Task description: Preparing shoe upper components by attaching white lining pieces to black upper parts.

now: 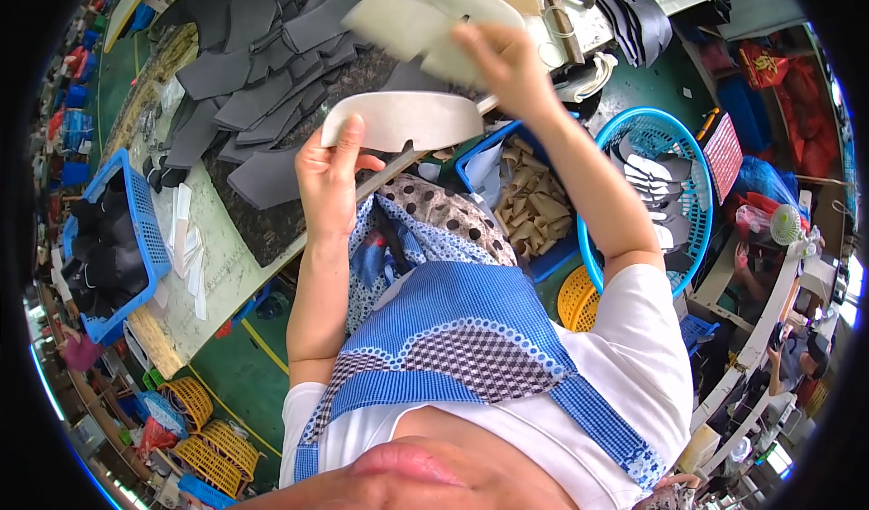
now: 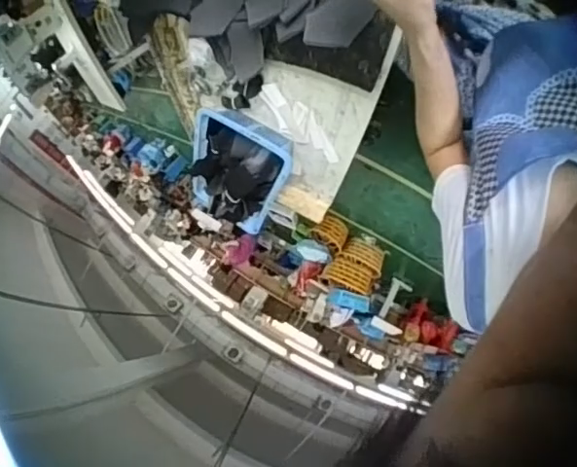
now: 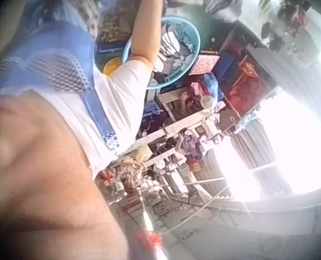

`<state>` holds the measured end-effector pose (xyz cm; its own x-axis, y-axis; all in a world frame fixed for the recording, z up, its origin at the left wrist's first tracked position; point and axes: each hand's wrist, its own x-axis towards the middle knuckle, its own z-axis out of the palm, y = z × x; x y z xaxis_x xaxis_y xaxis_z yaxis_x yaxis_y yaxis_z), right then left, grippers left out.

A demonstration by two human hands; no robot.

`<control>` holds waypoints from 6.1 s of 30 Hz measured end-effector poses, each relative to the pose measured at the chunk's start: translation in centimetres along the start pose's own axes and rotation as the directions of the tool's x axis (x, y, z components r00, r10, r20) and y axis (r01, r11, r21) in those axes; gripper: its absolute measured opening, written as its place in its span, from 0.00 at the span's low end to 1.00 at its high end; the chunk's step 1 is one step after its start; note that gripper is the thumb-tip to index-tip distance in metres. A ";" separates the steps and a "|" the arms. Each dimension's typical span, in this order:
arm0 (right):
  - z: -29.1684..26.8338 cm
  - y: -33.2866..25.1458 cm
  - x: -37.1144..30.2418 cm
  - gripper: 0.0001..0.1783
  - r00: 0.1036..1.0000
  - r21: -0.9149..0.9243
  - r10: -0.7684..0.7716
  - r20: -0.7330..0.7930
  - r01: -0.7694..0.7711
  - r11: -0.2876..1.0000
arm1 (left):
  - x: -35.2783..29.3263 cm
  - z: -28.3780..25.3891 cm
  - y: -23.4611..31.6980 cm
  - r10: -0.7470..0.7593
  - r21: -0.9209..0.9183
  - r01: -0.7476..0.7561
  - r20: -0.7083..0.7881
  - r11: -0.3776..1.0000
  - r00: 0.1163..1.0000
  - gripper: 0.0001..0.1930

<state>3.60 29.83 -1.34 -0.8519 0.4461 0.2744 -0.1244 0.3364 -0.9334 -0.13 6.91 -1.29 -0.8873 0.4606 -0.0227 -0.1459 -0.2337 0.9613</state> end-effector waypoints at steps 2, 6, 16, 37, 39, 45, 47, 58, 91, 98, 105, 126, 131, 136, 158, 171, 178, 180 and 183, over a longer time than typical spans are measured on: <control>-4.4 3.2 2.5 0.19 0.993 -0.628 -0.118 -0.028 0.075 0.774 | -0.6 0.2 -0.3 -0.036 -0.001 0.036 0.000 0.999 0.999 0.12; -3.7 1.3 1.1 0.27 0.896 -0.617 -0.442 -0.045 0.323 0.718 | -1.1 0.6 -2.1 -0.107 0.031 0.105 0.056 0.994 0.993 0.13; -5.5 8.5 -19.9 0.20 0.788 -0.573 0.479 0.386 -0.202 0.794 | -8.1 -1.6 -3.7 -0.290 0.385 0.195 0.204 0.902 0.935 0.11; 1.8 -6.1 -4.9 0.07 0.272 -0.072 0.171 0.947 -0.338 0.939 | -5.2 -3.0 1.2 -0.330 0.050 0.346 0.455 0.937 0.827 0.20; 2.5 -6.1 -5.7 0.11 0.324 0.023 0.204 0.924 -0.579 0.815 | -4.8 -3.1 1.7 -0.265 0.055 0.271 0.466 0.961 0.844 0.21; 3.4 -2.7 -8.2 0.08 0.477 0.358 0.226 0.850 -0.836 0.417 | -3.7 -3.0 2.7 0.546 0.424 -0.883 0.700 0.202 0.461 0.10; 3.0 -0.7 -9.0 0.08 0.572 0.496 0.385 0.724 -0.820 0.285 | -5.0 -3.1 3.0 0.527 0.400 -0.915 0.766 0.056 0.367 0.04; -10.9 12.2 -16.5 0.18 0.723 -0.961 0.679 0.129 -0.078 0.265 | -9.3 -6.4 2.6 -0.049 0.395 -0.146 0.443 0.907 0.895 0.13; 3.8 -0.7 1.1 0.32 0.827 -0.728 0.171 0.535 0.349 0.590 | 6.7 -5.2 7.8 -0.579 0.964 -0.076 0.215 0.254 0.786 0.26; -1.7 1.2 2.8 0.15 0.980 -0.573 0.058 0.191 0.063 0.817 | 15.1 -15.5 6.4 0.126 0.857 -0.515 0.510 0.008 0.851 0.16; -4.6 4.4 2.7 0.26 0.978 -0.783 -0.185 0.096 0.189 0.593 | 11.8 -8.6 9.3 0.562 0.740 -0.575 0.656 -0.348 0.504 0.08; 1.8 -3.7 -2.3 0.15 0.786 0.159 0.232 0.573 -0.384 0.910 | 0.6 -1.8 2.5 -0.196 0.255 0.136 0.228 0.957 0.954 0.08; 2.2 -4.6 -0.8 0.09 0.569 -0.058 0.255 0.781 -0.341 0.938 | 1.0 -2.5 3.2 -0.232 0.329 0.130 0.292 0.935 0.928 0.25; 3.4 -6.2 0.2 0.08 0.246 0.007 0.142 0.959 -0.519 0.854 | 2.0 -4.1 4.3 -0.339 0.104 0.340 0.546 0.935 0.766 0.30; -10.3 10.7 -13.0 0.16 0.787 -0.761 0.615 0.045 -0.372 0.531 | -5.6 -6.8 4.4 0.139 0.470 -0.545 0.655 0.694 0.743 0.14; 3.2 -2.6 0.3 0.25 0.804 -0.318 0.070 0.591 0.152 0.936 | -0.1 -6.4 4.9 0.071 0.575 -0.058 -0.001 0.816 0.997 0.15; 6.2 -0.8 0.3 0.25 0.787 -0.479 0.023 0.616 0.352 0.804 | 1.6 -9.2 3.2 -0.129 0.786 0.135 -0.070 0.604 0.989 0.14; 6.4 -0.5 0.0 0.24 0.798 -0.473 -0.083 0.597 0.434 0.767 | 1.9 -8.8 3.7 -0.131 0.833 0.120 -0.058 0.540 0.990 0.15; 6.9 -0.7 0.1 0.24 0.796 -0.538 -0.088 0.599 0.482 0.691 | 2.4 -6.8 5.2 -0.086 0.990 0.118 -0.125 -0.082 0.988 0.20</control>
<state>0.15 23.91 -2.21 -0.9717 -0.1720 0.1621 -0.2231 0.8940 -0.3886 -6.03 0.98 1.77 -0.9192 0.3680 -0.1400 0.3398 0.9211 0.1899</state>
